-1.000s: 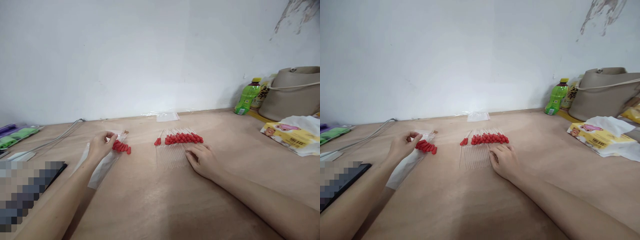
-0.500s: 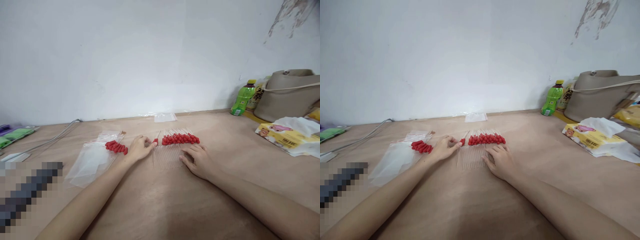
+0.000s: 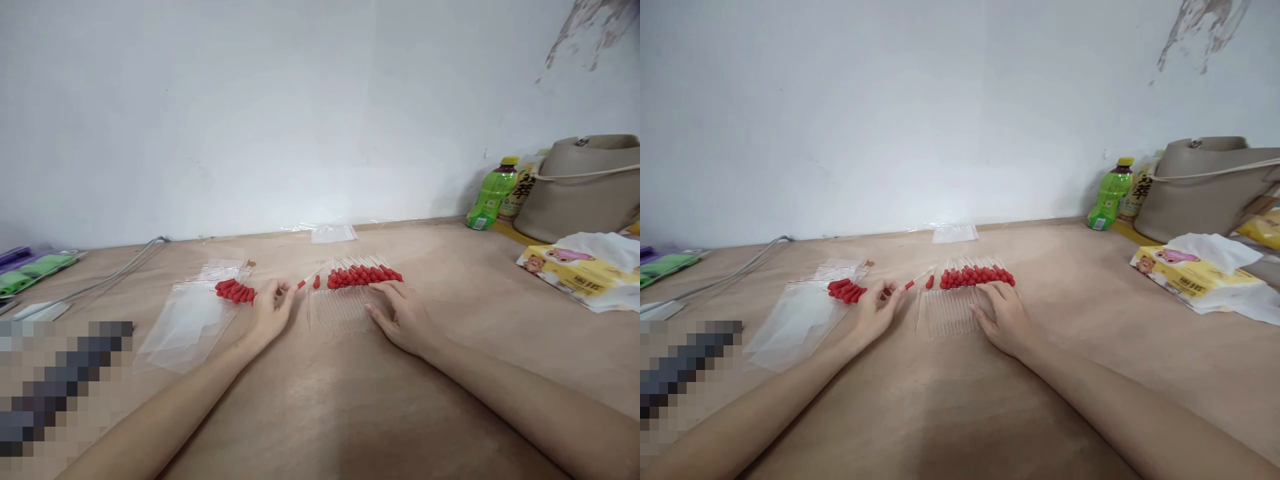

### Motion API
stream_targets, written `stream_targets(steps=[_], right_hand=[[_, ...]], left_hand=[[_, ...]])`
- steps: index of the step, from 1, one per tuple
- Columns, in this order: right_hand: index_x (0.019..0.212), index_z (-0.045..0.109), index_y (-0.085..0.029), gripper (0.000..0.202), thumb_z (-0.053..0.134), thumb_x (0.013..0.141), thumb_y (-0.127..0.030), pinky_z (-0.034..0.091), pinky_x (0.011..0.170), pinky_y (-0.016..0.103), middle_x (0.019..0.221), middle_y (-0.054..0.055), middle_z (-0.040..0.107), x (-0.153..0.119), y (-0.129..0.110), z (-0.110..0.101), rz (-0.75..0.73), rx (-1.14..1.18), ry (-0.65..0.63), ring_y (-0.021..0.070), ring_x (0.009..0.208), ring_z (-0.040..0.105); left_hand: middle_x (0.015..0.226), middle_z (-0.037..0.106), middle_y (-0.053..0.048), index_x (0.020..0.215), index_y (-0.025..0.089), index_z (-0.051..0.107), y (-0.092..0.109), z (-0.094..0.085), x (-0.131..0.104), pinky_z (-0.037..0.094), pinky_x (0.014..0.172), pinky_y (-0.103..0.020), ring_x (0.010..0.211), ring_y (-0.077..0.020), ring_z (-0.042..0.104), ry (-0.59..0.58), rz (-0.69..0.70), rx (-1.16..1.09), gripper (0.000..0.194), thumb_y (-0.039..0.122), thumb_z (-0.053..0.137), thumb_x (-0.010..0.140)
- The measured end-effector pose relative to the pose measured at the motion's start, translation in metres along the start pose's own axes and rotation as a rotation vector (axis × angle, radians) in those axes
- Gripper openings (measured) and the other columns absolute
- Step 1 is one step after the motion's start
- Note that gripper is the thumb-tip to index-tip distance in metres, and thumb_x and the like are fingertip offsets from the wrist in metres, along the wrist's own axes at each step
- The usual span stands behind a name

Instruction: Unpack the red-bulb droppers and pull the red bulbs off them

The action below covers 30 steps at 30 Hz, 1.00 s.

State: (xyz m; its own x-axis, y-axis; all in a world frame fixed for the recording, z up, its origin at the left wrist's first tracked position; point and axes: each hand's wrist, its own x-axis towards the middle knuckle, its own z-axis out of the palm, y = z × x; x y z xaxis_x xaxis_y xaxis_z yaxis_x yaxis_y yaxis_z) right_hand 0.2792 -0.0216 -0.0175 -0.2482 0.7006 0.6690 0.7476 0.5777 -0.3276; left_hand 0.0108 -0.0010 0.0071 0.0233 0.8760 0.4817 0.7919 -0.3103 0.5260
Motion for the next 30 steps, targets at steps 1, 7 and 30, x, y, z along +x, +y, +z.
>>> stream_targets(steps=[1,7,30], right_hand=[[0.110,0.051,-0.015,0.034,0.049,0.081,-0.033,0.042,0.086,0.039,0.106,0.012,0.056,0.000,-0.001,-0.001,-0.023,0.021,0.024,0.0233,0.101,0.052],[0.126,0.040,-0.017,0.052,0.052,0.080,-0.036,0.037,0.095,0.042,0.122,0.013,0.050,0.001,-0.017,-0.004,-0.292,0.026,0.017,0.0244,0.115,0.044],[0.102,0.060,-0.017,0.022,0.050,0.084,-0.025,0.040,0.096,0.040,0.100,0.006,0.065,0.004,-0.035,0.017,-0.492,0.074,-0.056,0.0181,0.100,0.056]], left_hand=[[0.077,0.059,-0.002,0.077,0.018,0.052,0.000,-0.006,-0.008,0.042,0.066,-0.027,0.071,-0.0146,0.054,-0.004,0.031,-0.020,0.023,0.038,0.043,0.083],[0.075,0.058,-0.001,0.078,0.019,0.053,0.008,-0.023,-0.037,0.042,0.060,-0.026,0.070,-0.0146,0.053,-0.067,0.219,-0.036,0.015,0.031,0.046,0.084],[0.093,0.069,-0.004,0.096,0.018,0.060,0.023,0.008,-0.039,0.043,0.091,-0.038,0.095,-0.0171,0.061,0.000,0.809,0.053,0.016,0.019,0.053,0.082]])
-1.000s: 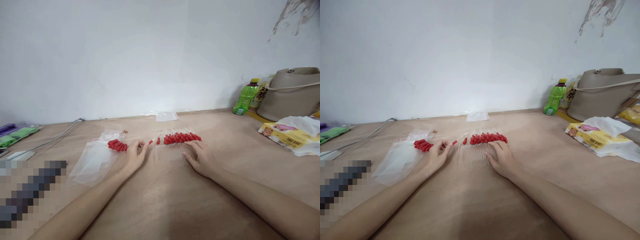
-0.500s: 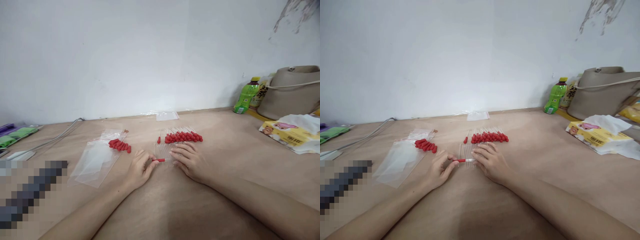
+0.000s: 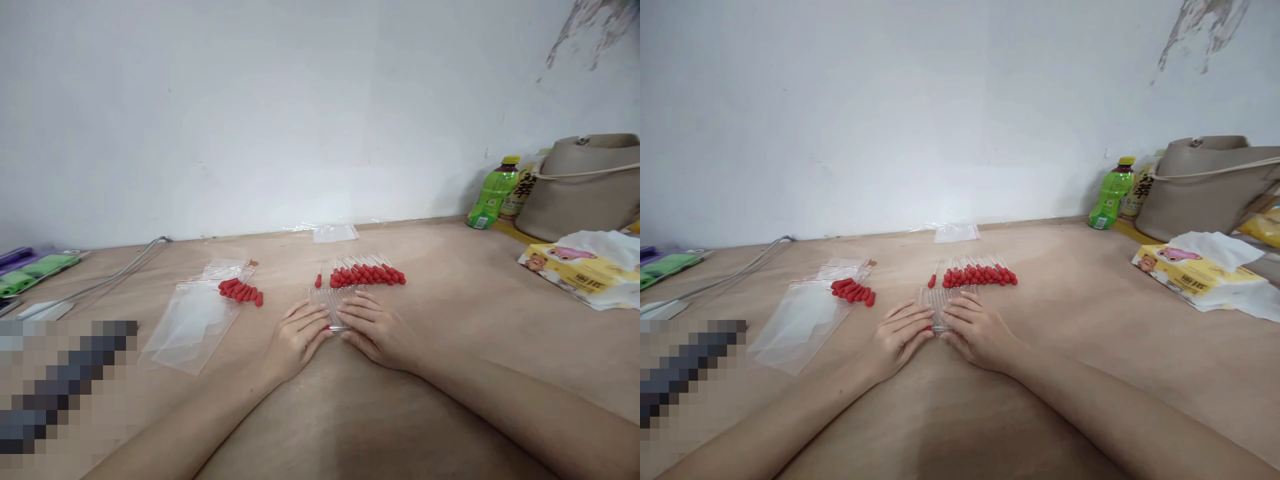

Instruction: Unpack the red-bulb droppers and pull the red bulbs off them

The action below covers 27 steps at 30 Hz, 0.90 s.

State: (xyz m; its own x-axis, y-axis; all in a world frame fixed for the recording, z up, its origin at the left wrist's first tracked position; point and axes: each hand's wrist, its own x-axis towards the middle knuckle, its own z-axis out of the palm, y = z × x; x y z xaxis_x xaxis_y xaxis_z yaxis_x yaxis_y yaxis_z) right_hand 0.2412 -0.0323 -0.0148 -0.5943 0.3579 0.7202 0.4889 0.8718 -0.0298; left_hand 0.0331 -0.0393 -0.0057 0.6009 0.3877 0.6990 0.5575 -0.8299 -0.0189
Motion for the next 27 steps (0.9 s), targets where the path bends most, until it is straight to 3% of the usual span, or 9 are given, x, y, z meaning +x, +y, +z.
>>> stream_targets(steps=[10,27], right_hand=[[0.106,0.058,-0.013,0.024,0.044,0.087,-0.019,0.043,0.097,0.035,0.108,0.009,0.063,-0.002,0.000,0.003,-0.087,0.103,-0.025,0.0155,0.105,0.055],[0.101,0.059,-0.009,0.021,0.046,0.085,-0.014,0.041,0.101,0.034,0.102,0.010,0.065,-0.007,-0.002,-0.006,-0.238,-0.048,0.020,0.0176,0.112,0.050]], left_hand=[[0.100,0.067,-0.007,0.096,0.016,0.059,0.002,-0.005,0.003,0.041,0.097,-0.039,0.104,-0.0188,0.057,-0.044,0.159,0.053,0.016,0.019,0.053,0.082],[0.095,0.068,-0.007,0.091,0.015,0.059,0.003,-0.011,0.000,0.033,0.104,-0.040,0.098,-0.0161,0.060,-0.114,0.147,-0.031,0.013,0.015,0.051,0.081]])
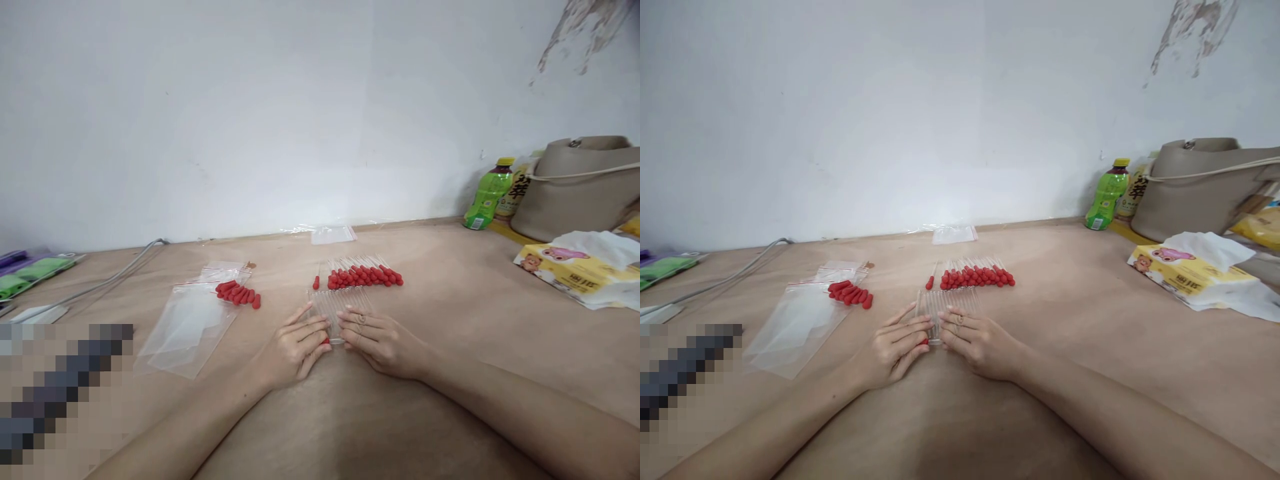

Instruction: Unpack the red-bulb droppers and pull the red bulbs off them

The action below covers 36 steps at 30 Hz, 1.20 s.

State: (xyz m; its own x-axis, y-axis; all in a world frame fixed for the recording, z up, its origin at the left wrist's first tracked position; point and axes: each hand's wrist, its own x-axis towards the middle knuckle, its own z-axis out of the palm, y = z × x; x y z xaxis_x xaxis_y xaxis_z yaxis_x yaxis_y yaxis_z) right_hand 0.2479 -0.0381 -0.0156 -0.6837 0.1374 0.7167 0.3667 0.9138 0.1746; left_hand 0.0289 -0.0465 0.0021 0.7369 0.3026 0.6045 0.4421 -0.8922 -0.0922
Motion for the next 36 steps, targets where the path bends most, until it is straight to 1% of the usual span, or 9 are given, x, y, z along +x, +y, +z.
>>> stream_targets(steps=[5,10,18,20,24,26,28,32,36], right_hand=[[0.103,0.059,-0.009,0.023,0.045,0.085,-0.013,0.042,0.100,0.037,0.104,0.010,0.064,-0.002,-0.001,-0.008,-0.056,-0.069,-0.018,0.0195,0.113,0.049],[0.109,0.055,-0.003,0.029,0.041,0.084,-0.006,0.039,0.102,0.040,0.113,0.014,0.059,-0.005,-0.001,-0.015,-0.126,-0.077,-0.078,0.0228,0.119,0.042],[0.110,0.053,0.000,0.032,0.034,0.086,-0.007,0.040,0.099,0.041,0.111,0.016,0.059,-0.007,0.002,-0.024,-0.156,-0.036,-0.057,0.0233,0.121,0.040],[0.110,0.054,-0.004,0.030,0.038,0.085,-0.008,0.041,0.096,0.040,0.108,0.013,0.061,-0.011,0.005,-0.021,-0.056,-0.063,-0.020,0.0226,0.116,0.044],[0.097,0.062,-0.017,0.021,0.048,0.082,-0.016,0.043,0.075,0.034,0.076,0.005,0.065,-0.016,0.013,-0.015,0.403,-0.196,0.084,0.0174,0.081,0.057],[0.089,0.064,-0.020,0.017,0.049,0.081,-0.020,0.038,0.069,0.032,0.069,0.003,0.063,-0.016,0.015,-0.014,0.612,-0.248,0.065,0.0159,0.072,0.056],[0.085,0.064,-0.021,0.017,0.048,0.079,-0.020,0.034,0.069,0.031,0.074,0.002,0.064,-0.016,0.018,-0.014,0.756,-0.261,0.017,0.0160,0.074,0.057],[0.084,0.059,-0.019,0.015,0.048,0.074,-0.017,0.029,0.066,0.029,0.078,0.000,0.065,-0.018,0.022,-0.015,0.952,-0.226,-0.051,0.0146,0.069,0.057],[0.080,0.057,-0.020,0.012,0.046,0.076,-0.019,0.027,0.064,0.028,0.074,-0.001,0.064,-0.018,0.023,-0.014,0.972,-0.196,-0.091,0.0137,0.067,0.056]], left_hand=[[0.096,0.068,-0.006,0.092,0.015,0.058,-0.001,-0.001,-0.001,0.033,0.104,-0.039,0.098,-0.0156,0.060,0.005,0.015,-0.014,0.013,0.015,0.051,0.082],[0.095,0.068,-0.007,0.091,0.014,0.057,-0.002,0.000,-0.002,0.035,0.103,-0.038,0.097,-0.0158,0.060,0.011,0.046,-0.043,0.010,0.017,0.053,0.082],[0.098,0.066,-0.007,0.096,0.014,0.055,-0.009,0.000,-0.009,0.041,0.098,-0.039,0.100,-0.0171,0.058,0.055,0.056,-0.055,0.015,0.013,0.053,0.081],[0.100,0.066,-0.008,0.100,0.015,0.055,-0.012,-0.004,-0.011,0.044,0.093,-0.039,0.100,-0.0182,0.058,0.092,0.009,-0.035,0.019,0.011,0.052,0.081],[0.087,0.065,-0.005,0.093,0.018,0.059,-0.013,-0.010,-0.012,0.049,0.069,-0.029,0.080,-0.0154,0.060,0.165,-0.154,0.026,0.013,0.016,0.054,0.081],[0.081,0.062,-0.004,0.092,0.018,0.061,-0.013,-0.011,-0.012,0.046,0.060,-0.023,0.070,-0.0121,0.057,0.170,-0.261,0.021,0.013,0.017,0.052,0.083],[0.081,0.061,-0.004,0.094,0.018,0.062,-0.016,-0.013,-0.012,0.045,0.059,-0.022,0.069,-0.0112,0.056,0.172,-0.362,0.016,0.016,0.019,0.049,0.084],[0.079,0.061,-0.003,0.095,0.018,0.063,-0.032,-0.019,-0.016,0.044,0.061,-0.023,0.068,-0.0121,0.056,0.172,-0.562,0.042,0.021,0.028,0.047,0.085],[0.072,0.061,0.000,0.101,0.020,0.060,-0.051,-0.029,-0.017,0.043,0.055,-0.023,0.056,-0.0108,0.053,0.179,-0.773,0.036,0.029,0.038,0.048,0.082]])
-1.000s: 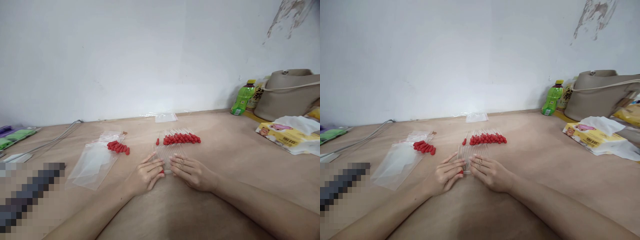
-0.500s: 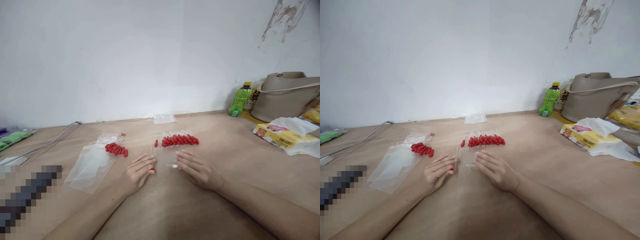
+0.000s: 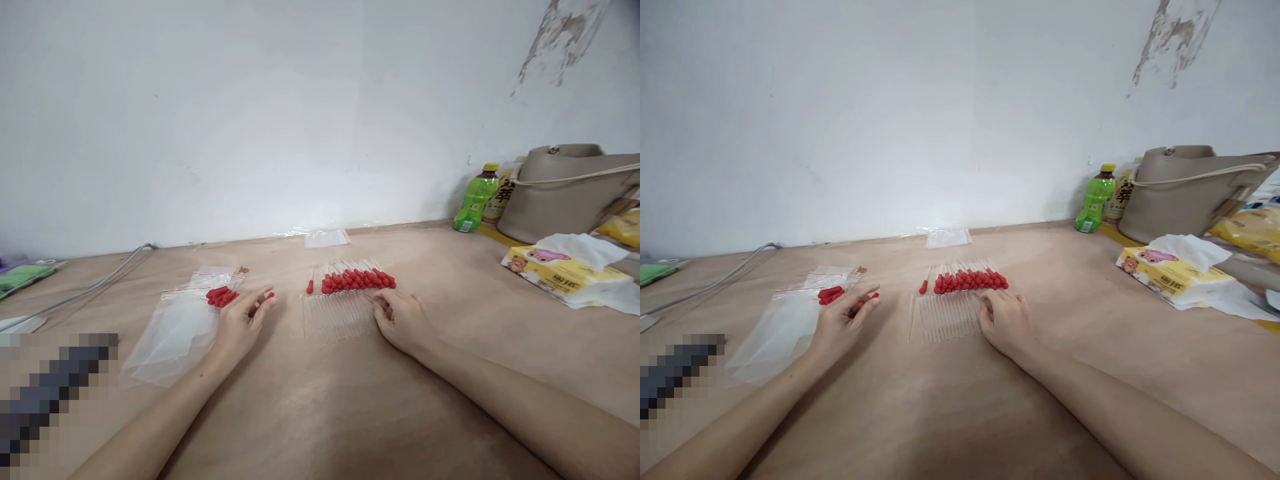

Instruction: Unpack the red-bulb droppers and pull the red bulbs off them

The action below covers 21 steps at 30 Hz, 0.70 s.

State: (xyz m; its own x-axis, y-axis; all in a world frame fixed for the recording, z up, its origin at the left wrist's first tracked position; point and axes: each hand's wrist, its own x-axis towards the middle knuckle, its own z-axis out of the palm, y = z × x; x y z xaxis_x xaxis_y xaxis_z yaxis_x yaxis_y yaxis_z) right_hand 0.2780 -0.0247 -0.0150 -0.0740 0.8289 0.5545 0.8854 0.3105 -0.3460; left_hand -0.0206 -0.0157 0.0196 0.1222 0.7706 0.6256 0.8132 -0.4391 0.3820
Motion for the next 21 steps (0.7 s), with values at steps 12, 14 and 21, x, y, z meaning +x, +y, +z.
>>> stream_targets(steps=[12,14,21], right_hand=[[0.085,0.063,-0.024,0.018,0.046,0.082,-0.027,0.031,0.082,0.033,0.079,0.001,0.065,-0.004,-0.004,-0.001,-0.167,0.024,-0.051,0.0175,0.085,0.055],[0.084,0.063,-0.023,0.018,0.046,0.082,-0.029,0.032,0.083,0.034,0.079,0.001,0.065,-0.003,-0.003,0.001,-0.170,0.019,-0.060,0.0179,0.085,0.055],[0.087,0.062,-0.022,0.018,0.047,0.082,-0.031,0.034,0.084,0.035,0.082,0.003,0.066,-0.003,0.000,0.003,-0.205,0.059,-0.058,0.0183,0.085,0.056]], left_hand=[[0.068,0.062,0.000,0.085,0.019,0.059,-0.035,-0.048,0.035,0.046,0.051,-0.023,0.058,-0.0151,0.060,0.095,-0.411,0.068,0.025,0.035,0.053,0.067],[0.072,0.063,-0.001,0.085,0.020,0.060,-0.045,-0.052,0.038,0.047,0.053,-0.023,0.061,-0.0152,0.060,0.076,-0.434,0.090,0.026,0.037,0.054,0.066],[0.071,0.062,0.001,0.079,0.020,0.057,-0.058,-0.056,0.039,0.040,0.051,-0.024,0.058,-0.0145,0.055,-0.109,-0.294,0.233,0.030,0.047,0.055,0.065]])
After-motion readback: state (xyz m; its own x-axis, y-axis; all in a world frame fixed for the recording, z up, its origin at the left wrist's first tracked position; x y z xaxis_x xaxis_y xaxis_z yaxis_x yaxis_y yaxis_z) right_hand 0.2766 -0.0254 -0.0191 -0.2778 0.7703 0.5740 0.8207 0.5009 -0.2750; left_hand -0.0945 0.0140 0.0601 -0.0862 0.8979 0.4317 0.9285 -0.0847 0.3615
